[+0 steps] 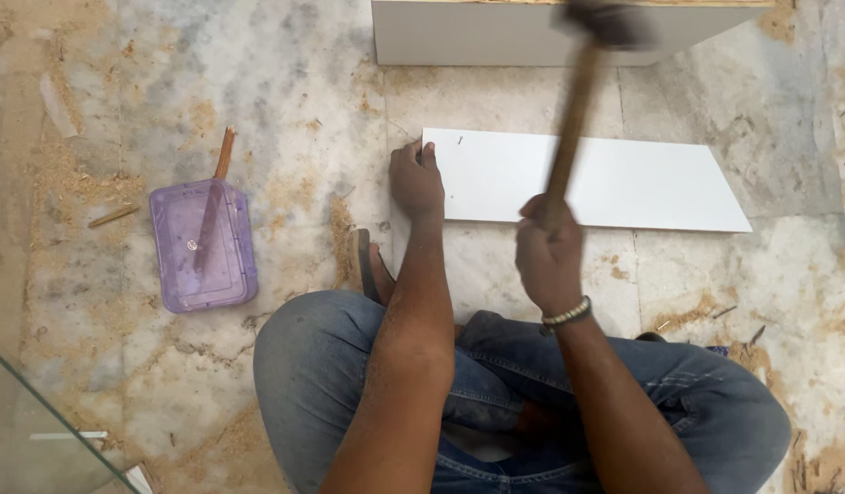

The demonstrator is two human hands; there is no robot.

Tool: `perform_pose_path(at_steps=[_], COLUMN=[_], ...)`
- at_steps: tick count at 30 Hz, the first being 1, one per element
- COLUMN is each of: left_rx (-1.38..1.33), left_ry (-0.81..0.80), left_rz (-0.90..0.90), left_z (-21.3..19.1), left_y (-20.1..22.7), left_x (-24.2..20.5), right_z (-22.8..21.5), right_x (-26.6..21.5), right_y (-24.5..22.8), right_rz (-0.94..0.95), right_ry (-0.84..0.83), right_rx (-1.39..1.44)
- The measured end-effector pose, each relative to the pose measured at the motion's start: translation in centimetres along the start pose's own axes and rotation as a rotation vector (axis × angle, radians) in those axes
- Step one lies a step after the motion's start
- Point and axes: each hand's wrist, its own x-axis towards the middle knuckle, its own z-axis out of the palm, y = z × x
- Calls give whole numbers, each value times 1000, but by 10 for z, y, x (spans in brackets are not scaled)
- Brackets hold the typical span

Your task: The person assembles wooden furniture components by hand, using a hammer to drive nails into white boards, applying white glue with a small stick, and fitting wood panels together while sitting on the floor.

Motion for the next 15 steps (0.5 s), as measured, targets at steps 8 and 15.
perform_pose_path(at_steps=[8, 15], left_rx=[-2, -68], left_ry=[40, -12], left_rz=[21, -80], left_z=[6, 8], left_y=[-10, -13], left_x=[-5, 1], right_z=[29, 2], right_x=[7, -24], right_y=[75, -2], right_rz=[-420, -213], right_ry=[-90, -177], right_rx=[-215, 134])
